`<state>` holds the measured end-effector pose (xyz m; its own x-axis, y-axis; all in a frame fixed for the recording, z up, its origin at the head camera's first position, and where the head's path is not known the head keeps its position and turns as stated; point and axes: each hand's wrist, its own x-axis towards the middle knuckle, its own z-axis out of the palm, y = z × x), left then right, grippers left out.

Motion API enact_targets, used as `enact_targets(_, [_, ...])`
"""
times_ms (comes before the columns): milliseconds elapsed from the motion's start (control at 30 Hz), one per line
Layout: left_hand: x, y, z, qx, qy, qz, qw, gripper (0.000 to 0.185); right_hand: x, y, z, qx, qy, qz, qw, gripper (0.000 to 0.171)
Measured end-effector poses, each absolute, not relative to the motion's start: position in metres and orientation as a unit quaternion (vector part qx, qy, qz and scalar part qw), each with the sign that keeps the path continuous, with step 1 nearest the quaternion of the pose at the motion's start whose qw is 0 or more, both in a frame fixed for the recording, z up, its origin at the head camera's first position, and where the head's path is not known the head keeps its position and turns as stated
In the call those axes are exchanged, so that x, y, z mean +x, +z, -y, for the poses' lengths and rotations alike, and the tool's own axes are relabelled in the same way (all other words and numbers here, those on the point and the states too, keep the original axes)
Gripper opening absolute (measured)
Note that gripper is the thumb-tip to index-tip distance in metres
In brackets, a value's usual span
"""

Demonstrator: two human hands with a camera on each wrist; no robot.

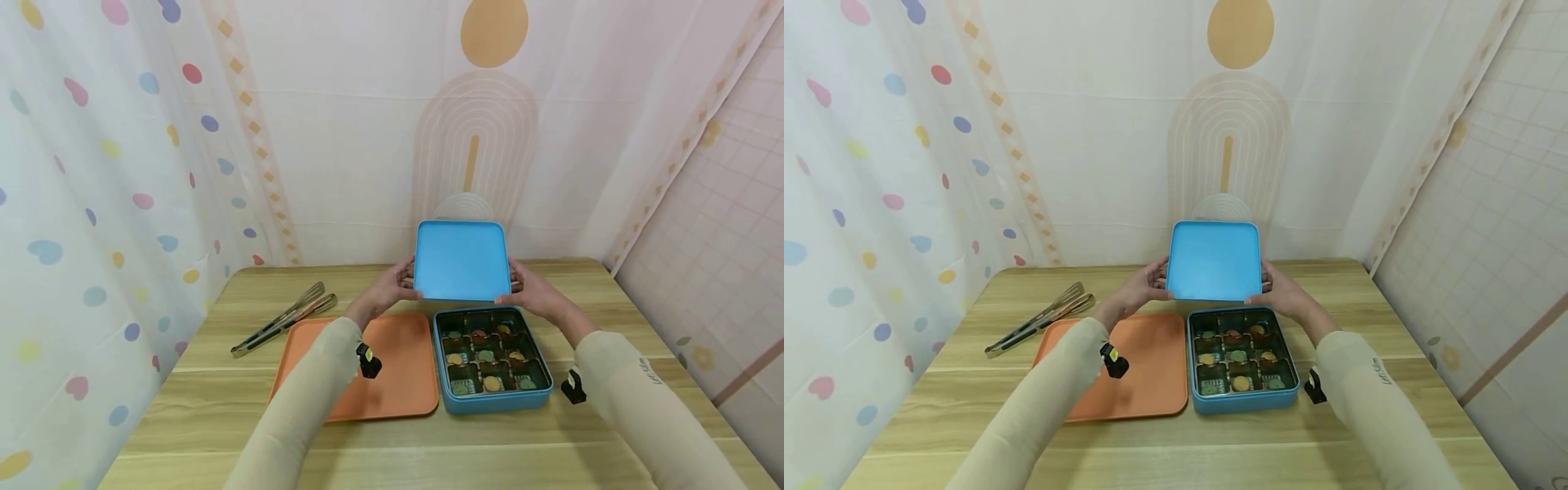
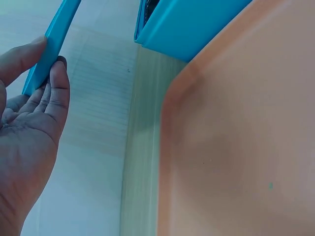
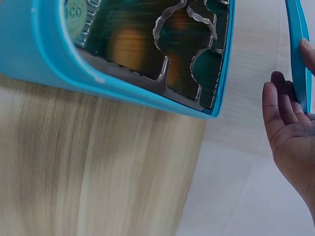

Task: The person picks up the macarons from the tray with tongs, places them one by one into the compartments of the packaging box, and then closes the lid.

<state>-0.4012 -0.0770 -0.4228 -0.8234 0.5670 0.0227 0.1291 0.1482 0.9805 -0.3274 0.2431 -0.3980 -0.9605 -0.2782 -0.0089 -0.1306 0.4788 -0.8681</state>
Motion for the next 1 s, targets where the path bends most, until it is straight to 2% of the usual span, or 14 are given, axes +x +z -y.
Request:
enact_targets(333, [-0.4,-0.423,0.082,0.233,0.593,-0.753,0.163,0.097,-0.329,-0.396,-0.239,-0.132,-0.511,-0.846,0.074,0.107])
enact_targets(633, [-0.392,-0.426,0.082,0.247,0.584,-0.756,0.161,0.101,-0.329,-0.39,-0.239,-0.116,-0.534,-0.836,0.046,0.089])
enact_targets(1000, [-0.404,-0.418,0.084,0.258,0.594,-0.748,0.145,0.081,-0.327,-0.393,-0.242,-0.114,-0.527,-0.84,0.06,0.089])
